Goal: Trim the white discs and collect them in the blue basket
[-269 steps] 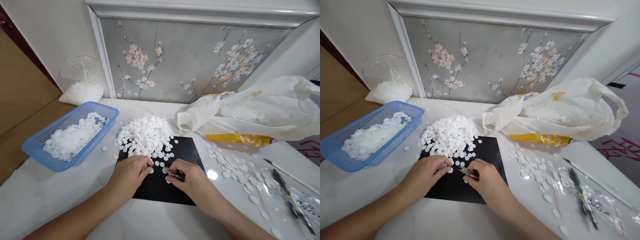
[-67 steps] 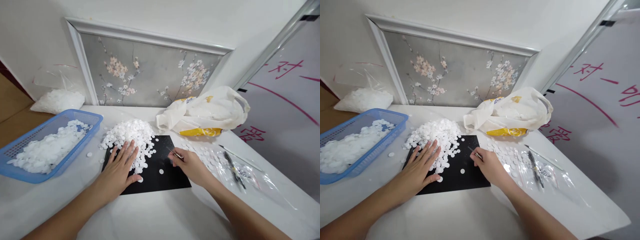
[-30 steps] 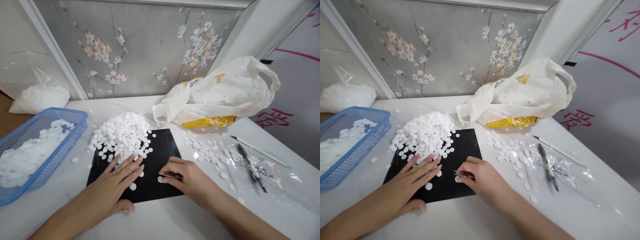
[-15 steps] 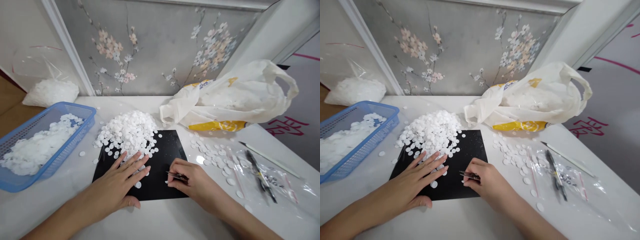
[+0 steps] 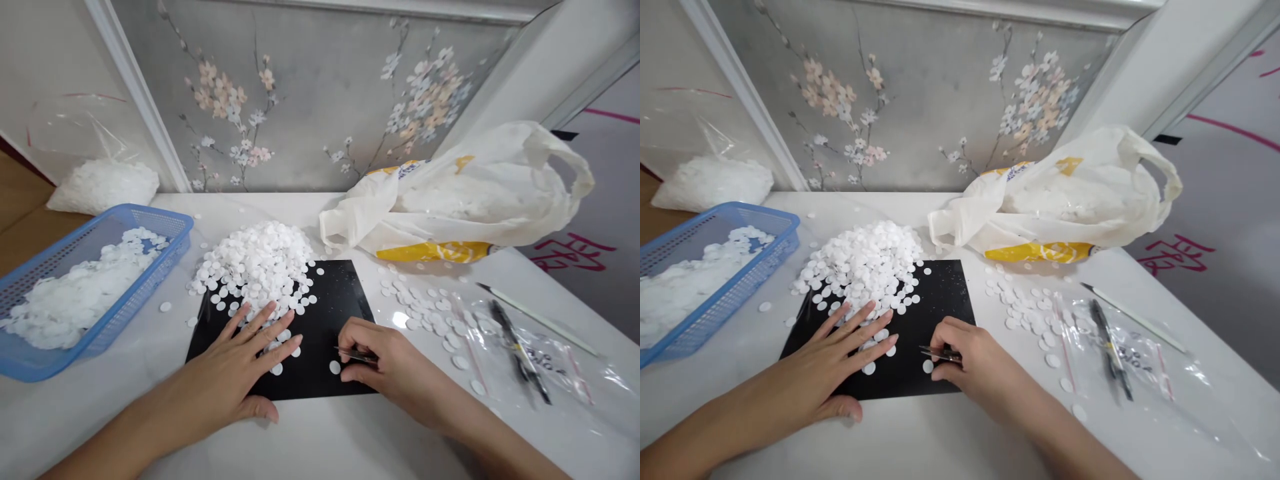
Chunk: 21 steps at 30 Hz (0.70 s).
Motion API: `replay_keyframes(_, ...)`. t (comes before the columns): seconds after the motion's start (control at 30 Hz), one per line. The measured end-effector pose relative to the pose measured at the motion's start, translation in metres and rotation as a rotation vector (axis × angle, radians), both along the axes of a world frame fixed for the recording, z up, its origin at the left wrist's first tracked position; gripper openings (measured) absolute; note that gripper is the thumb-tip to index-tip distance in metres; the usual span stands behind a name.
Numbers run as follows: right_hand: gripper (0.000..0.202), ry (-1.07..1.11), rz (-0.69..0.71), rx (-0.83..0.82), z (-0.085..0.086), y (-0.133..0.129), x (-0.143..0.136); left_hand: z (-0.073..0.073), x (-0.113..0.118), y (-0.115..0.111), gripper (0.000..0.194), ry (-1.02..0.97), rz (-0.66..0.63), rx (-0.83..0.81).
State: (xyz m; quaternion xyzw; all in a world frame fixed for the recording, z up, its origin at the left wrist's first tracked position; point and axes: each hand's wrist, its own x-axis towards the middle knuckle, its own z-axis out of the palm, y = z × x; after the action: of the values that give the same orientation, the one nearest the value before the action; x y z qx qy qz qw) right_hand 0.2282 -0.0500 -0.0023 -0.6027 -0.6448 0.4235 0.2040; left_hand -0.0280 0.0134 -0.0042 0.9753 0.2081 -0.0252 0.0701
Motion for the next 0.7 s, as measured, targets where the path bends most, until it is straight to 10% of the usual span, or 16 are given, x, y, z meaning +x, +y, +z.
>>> replay_keyframes(0.7, 0.009, -0.062, 0.074, 0.069, -0.0007, -0.0012, 0.0025, 0.0005, 0.0013, -0.0006, 0.075, -0.016, 0.033, -0.003)
